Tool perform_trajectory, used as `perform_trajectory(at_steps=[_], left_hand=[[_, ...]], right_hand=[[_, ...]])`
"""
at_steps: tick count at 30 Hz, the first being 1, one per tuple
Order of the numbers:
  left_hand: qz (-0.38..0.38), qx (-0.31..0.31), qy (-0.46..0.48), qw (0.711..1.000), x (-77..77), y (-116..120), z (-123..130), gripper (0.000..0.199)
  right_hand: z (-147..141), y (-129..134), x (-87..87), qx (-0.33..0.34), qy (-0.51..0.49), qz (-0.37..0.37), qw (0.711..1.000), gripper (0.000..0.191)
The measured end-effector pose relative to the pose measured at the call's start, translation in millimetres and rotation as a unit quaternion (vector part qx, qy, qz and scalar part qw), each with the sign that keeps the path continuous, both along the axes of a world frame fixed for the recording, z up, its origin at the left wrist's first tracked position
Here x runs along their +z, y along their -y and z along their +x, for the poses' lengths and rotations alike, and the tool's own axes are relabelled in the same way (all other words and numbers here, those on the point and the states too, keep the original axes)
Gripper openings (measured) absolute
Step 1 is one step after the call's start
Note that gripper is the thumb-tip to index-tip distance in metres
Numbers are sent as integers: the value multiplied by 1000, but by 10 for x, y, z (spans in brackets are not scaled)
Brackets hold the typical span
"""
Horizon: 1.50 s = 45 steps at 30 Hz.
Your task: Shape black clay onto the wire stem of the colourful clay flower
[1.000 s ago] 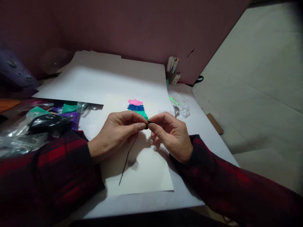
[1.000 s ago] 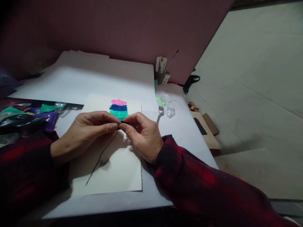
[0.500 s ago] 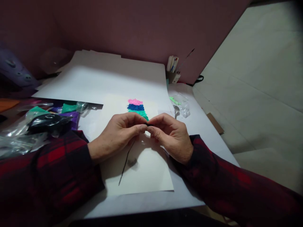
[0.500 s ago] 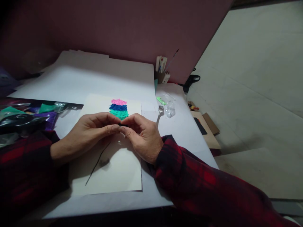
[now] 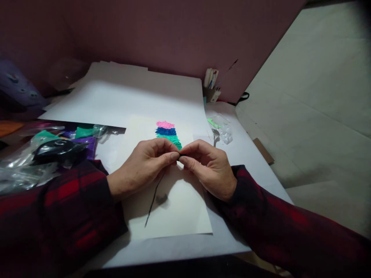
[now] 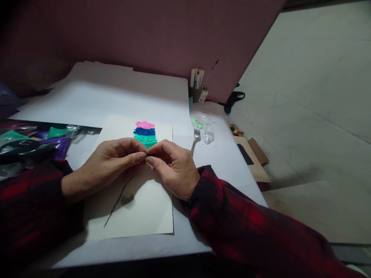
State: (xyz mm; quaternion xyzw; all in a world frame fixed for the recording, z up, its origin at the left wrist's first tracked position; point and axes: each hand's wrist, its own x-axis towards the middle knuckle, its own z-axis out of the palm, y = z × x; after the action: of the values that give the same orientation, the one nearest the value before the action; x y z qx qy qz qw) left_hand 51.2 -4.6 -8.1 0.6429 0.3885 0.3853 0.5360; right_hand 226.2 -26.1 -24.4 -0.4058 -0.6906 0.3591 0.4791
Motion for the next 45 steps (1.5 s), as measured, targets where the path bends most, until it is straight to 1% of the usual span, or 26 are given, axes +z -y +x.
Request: perform_trajectory(at_steps=[8,12,17,20,22,27,32,36,41,45], left_hand=[[4,-12,-3,1000,-24,-4,-22,13],[4,-11,8,1000,-28,13,-11,14],[-16,33,50,998,-14,30,21,14],[-31,54,75,995,2,33,26,13],[-40,67,89,993,11,37,27,13],[-44,78,87,992,22,43,26,11],[-34,52,98,993,-16,19,16,9],[-30,25,114,993,-54,-2,3,16],[-48,-10,72,996,-50,3,-2,19],[-55,-9,59,997,-19,15,5,15]], right_hand=[[-14,15,31,-9,18,18,1000,6],[-40,33,63,-32,19,19,999,3],[-48,31,40,-84,-2,23,996,5],[-38,12,22,-114,-23,4,993,4],[-31,-4,20,-121,-41,-9,992,4],[-15,-32,24,-94,-58,-31,993,9],[-4,-22,13,-55,-51,-29,997,11],[-2,-10,6,-46,-41,-21,998,9],[-8,7,33,-36,-31,-3,999,6],[-13,25,49,-28,-30,7,999,5]])
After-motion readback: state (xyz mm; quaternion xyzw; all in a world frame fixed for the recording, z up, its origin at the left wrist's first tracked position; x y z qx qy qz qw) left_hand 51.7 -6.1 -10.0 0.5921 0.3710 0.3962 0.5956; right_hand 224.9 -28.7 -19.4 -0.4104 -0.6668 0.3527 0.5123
